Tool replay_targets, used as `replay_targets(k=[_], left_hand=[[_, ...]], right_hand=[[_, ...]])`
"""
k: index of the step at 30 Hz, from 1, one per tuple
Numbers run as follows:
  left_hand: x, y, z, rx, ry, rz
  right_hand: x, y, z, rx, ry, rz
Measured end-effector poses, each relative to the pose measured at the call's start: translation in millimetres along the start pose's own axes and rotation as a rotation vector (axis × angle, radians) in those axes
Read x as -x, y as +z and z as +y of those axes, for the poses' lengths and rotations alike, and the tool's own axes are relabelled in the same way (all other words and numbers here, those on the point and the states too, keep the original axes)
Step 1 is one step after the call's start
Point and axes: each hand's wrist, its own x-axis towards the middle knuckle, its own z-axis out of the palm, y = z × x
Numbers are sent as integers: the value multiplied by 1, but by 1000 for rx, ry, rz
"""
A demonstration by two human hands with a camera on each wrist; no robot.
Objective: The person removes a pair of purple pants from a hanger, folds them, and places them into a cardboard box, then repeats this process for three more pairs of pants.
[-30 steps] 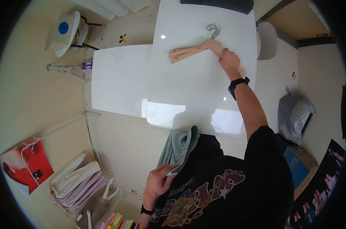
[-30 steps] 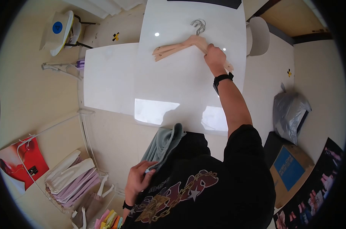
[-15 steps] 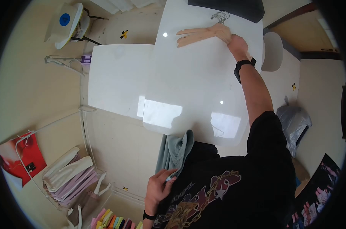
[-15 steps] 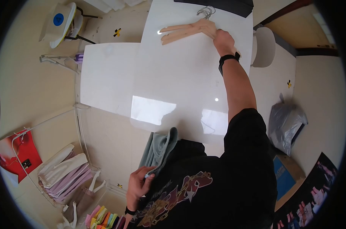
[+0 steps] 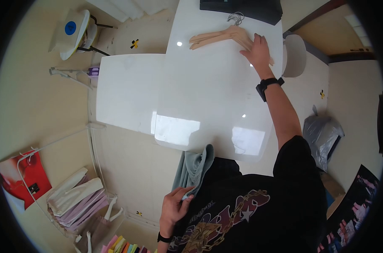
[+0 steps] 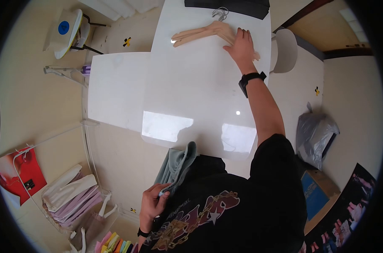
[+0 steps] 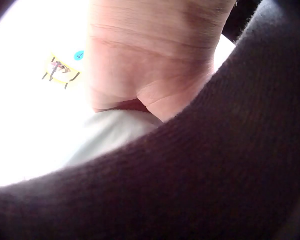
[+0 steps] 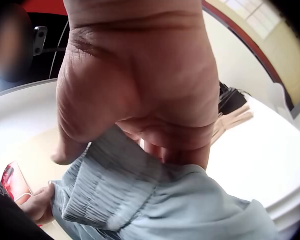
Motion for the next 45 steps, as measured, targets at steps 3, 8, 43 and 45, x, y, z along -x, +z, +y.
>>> replay_targets(k=[3, 8, 43, 45], left_hand=[[5, 1, -10, 1, 98, 27], [14, -11, -9, -116, 219, -22], [113, -25, -157, 268, 547, -139], [115, -11, -140, 182, 601, -196]], right_hand=[[72, -42, -27, -222, -112, 187], [253, -97, -79, -908, -382, -737], [594, -373, -132, -685, -81, -393], [595, -372, -133, -906, -4, -330]])
